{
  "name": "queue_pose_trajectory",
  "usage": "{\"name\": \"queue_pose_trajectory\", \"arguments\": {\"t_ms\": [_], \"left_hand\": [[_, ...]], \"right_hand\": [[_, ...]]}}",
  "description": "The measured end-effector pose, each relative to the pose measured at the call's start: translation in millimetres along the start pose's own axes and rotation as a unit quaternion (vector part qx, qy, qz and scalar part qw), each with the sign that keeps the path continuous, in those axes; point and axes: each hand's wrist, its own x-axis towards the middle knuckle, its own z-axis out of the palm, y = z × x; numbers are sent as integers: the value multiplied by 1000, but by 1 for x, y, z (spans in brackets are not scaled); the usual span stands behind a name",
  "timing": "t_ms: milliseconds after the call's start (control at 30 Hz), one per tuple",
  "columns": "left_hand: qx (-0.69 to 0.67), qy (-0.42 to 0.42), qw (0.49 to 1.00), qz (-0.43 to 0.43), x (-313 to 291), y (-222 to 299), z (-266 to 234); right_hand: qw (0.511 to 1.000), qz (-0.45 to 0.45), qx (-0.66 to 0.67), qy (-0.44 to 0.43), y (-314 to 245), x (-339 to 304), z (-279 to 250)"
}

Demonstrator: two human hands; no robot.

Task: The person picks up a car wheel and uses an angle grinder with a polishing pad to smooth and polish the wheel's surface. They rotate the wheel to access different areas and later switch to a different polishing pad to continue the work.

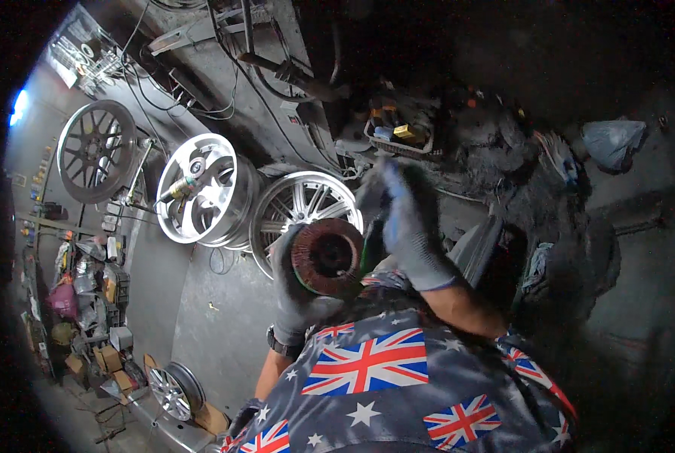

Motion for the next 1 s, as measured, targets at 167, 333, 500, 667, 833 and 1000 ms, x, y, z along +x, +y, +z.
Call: {"name": "queue_pose_trajectory", "arguments": {"t_ms": [167,333,500,667,833,1000], "left_hand": [[-170,127,959,-187,-25,-14,19],[-162,164,951,-208,-20,-20,4],[-57,213,973,-71,-6,-24,3],[21,157,987,36,5,-19,1],[260,53,957,116,38,22,-2],[218,126,965,77,21,-11,9]], "right_hand": [[987,19,144,-68,-12,22,-27],[927,-59,-341,-147,8,18,-89],[629,-33,-723,-285,41,-12,-150],[890,-92,-369,-253,-24,-13,-43],[839,-257,-372,-301,-58,-16,10],[832,-190,-456,-253,-37,-44,26]]}}
